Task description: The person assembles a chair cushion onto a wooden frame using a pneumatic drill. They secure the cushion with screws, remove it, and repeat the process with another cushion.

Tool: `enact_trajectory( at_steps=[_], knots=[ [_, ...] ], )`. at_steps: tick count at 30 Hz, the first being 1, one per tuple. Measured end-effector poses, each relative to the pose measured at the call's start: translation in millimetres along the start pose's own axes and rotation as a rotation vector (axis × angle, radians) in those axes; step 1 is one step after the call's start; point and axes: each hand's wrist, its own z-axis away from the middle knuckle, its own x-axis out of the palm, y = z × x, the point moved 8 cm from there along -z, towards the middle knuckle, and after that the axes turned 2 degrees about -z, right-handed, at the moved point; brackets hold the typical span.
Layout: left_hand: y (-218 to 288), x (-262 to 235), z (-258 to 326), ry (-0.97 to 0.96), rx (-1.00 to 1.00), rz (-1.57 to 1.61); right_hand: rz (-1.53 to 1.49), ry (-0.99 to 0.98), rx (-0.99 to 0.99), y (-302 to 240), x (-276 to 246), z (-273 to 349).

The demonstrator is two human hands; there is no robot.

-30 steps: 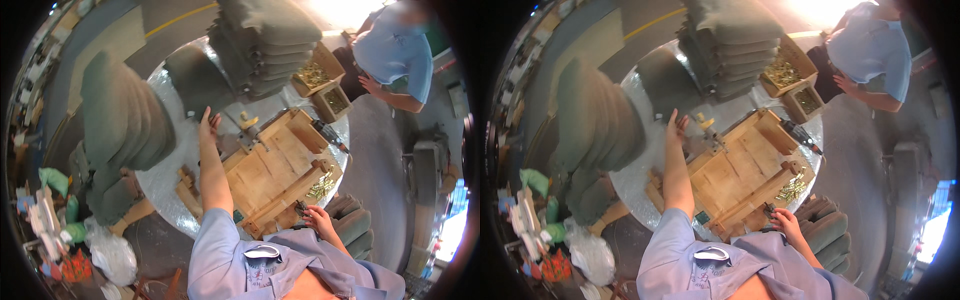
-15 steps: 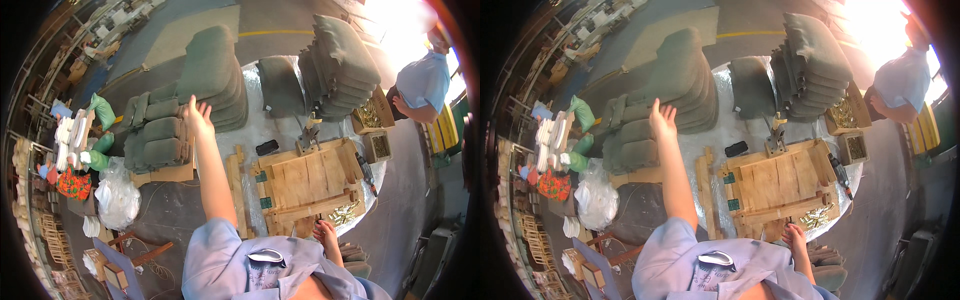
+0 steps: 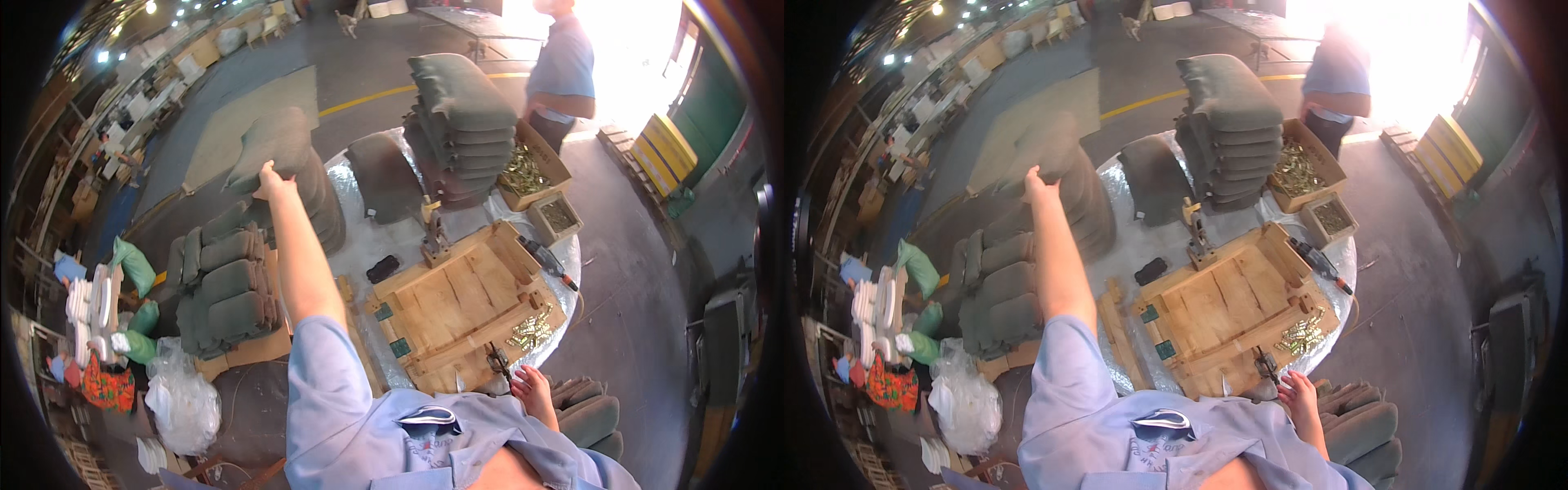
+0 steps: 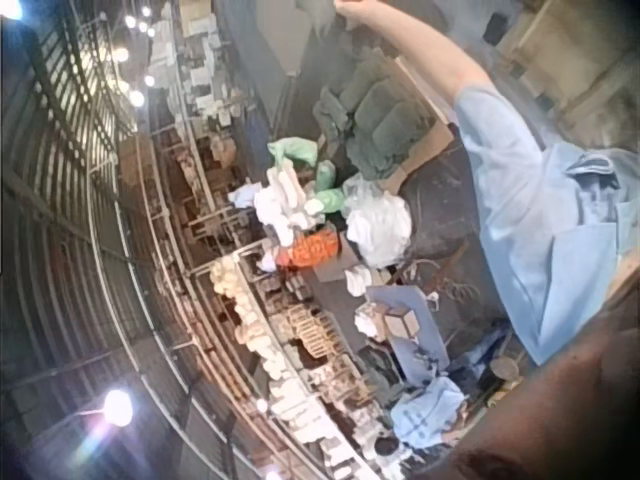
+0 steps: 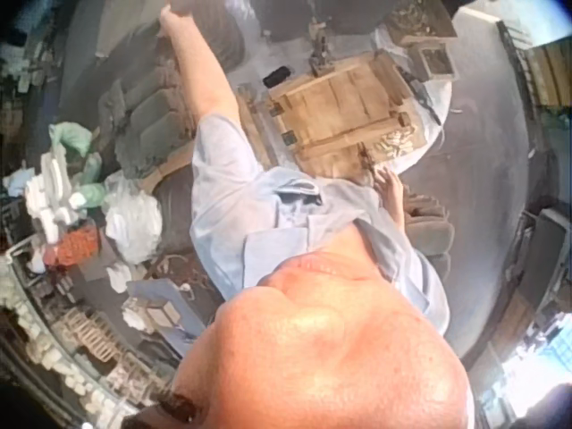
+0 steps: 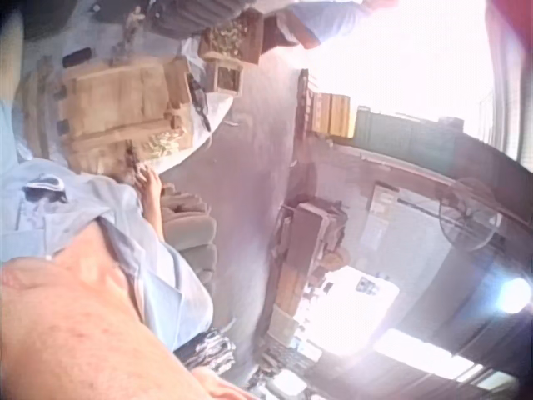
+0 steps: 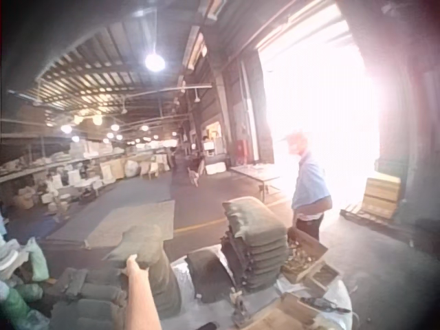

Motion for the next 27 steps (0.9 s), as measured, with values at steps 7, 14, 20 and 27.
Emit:
enact_trajectory(
  at_steps=[7,14,20,27],
  knots=[
    [33,-67,98,-0.679,0.097,0.069,0.052,-0.23,-0.167,-71,73,39],
    [48,-217,257,-1.004,0.317,-0.638,-0.226,-0.919,-0.397,-228,300,133],
    [17,-248,419,-1.311,1.122,-0.852,-0.451,-1.045,-0.397,-209,313,126],
    [-110,-323,386,-0.776,-0.736,0.143,-0.708,-1.09,-0.509,-250,228,86]
  ],
)
